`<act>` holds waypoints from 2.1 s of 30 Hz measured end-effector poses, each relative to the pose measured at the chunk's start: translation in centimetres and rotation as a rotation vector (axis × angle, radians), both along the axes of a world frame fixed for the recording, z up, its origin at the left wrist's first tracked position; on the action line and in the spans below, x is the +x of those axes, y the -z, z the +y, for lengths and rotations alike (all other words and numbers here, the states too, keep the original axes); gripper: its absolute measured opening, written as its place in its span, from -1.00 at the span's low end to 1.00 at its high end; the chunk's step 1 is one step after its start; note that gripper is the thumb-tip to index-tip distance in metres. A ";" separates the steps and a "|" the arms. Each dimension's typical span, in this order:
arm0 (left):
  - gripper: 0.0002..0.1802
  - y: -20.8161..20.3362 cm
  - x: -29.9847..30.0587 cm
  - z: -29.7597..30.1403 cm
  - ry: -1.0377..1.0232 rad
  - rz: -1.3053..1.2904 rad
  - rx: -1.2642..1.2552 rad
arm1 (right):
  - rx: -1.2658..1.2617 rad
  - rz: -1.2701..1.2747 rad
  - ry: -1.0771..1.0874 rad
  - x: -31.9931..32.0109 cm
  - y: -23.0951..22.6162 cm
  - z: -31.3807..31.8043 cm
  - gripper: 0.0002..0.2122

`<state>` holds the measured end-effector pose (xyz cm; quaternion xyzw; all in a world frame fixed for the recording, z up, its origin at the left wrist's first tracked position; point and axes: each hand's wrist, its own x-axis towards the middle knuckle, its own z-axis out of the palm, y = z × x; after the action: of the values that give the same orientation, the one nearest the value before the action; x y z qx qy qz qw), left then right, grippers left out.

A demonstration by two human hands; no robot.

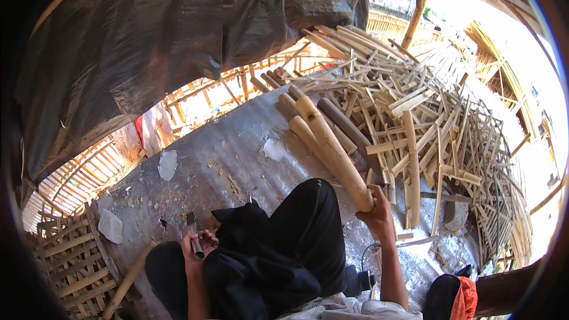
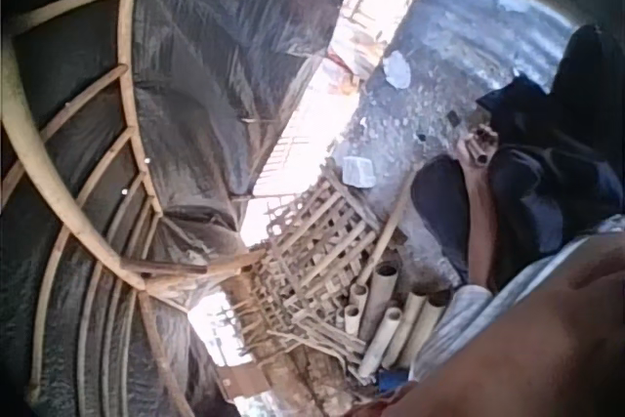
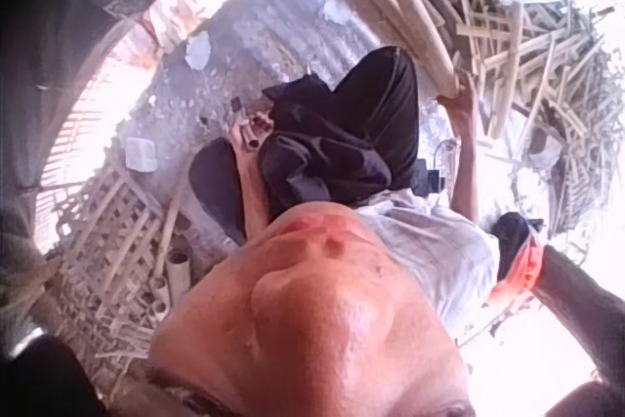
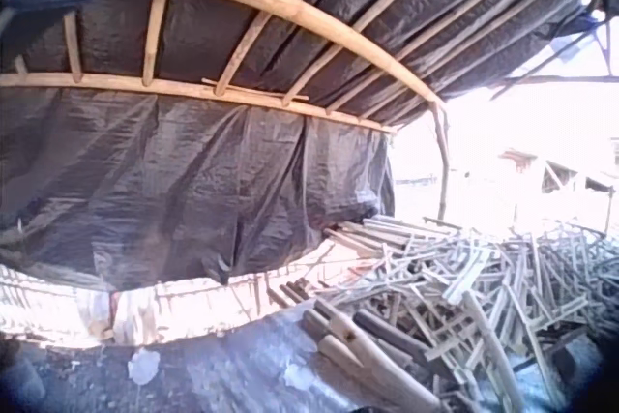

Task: The person carves and hollows out bamboo stalks using a metal chisel and a bamboo stalk as a mallet. They hold a stalk upright and strike the chisel into its top, then pick up and process several other stalks, moving them to a pile.

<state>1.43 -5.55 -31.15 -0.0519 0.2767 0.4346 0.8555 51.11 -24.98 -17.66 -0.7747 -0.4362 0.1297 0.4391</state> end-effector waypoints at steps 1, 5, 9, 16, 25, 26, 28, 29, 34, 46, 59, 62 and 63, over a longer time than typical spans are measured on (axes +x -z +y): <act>-0.77 -0.4 -0.1 -0.2 -0.001 0.048 -0.011 | 0.033 0.019 -0.013 -0.3 -0.1 -0.3 -0.28; -0.76 -2.6 1.5 -0.5 0.029 0.119 -0.058 | -0.368 -0.184 0.040 0.3 -1.0 -2.7 -0.24; -0.79 -0.3 0.5 0.8 0.049 0.223 -0.004 | -0.948 -0.268 -0.154 2.0 2.7 -4.6 -0.16; -0.85 0.0 0.1 0.9 0.064 0.256 -0.010 | -0.652 -0.475 -0.369 4.0 3.1 3.2 -0.26; -0.86 0.2 0.6 1.8 0.131 0.338 0.092 | -0.129 -0.583 -0.052 12.8 6.0 21.9 -0.55; -0.85 0.4 1.0 1.7 0.130 0.344 0.083 | -0.224 -0.590 -0.024 13.0 7.3 22.7 -0.55; -0.85 0.0 0.4 1.6 0.124 0.369 0.096 | -0.260 -0.699 0.013 11.8 9.3 23.1 -0.60; -0.85 0.0 0.1 1.7 0.133 0.375 0.106 | -0.105 -0.745 0.064 11.6 11.9 23.0 -0.64; -0.86 -0.4 0.6 1.2 0.103 0.325 0.064 | 0.136 -0.592 0.112 6.9 11.8 21.6 -0.71; -0.88 -0.2 1.4 1.0 0.124 0.245 0.040 | -0.010 -0.386 0.505 8.7 13.2 15.1 -0.59; -0.92 0.1 2.6 0.6 0.029 0.161 -0.106 | -0.136 -0.657 0.500 13.0 14.0 15.9 -0.57; -0.88 0.5 1.9 0.5 0.006 0.156 -0.125 | -0.113 -0.593 0.366 9.6 12.5 17.1 -0.58; -0.88 0.3 1.9 0.5 0.019 0.142 -0.124 | -0.080 -0.632 0.318 9.3 12.5 17.1 -0.58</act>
<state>3.37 -5.03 -31.45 -0.0712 0.3637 0.4110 0.8329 60.40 -7.88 -30.21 -0.8512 -0.4191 -0.1694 0.2666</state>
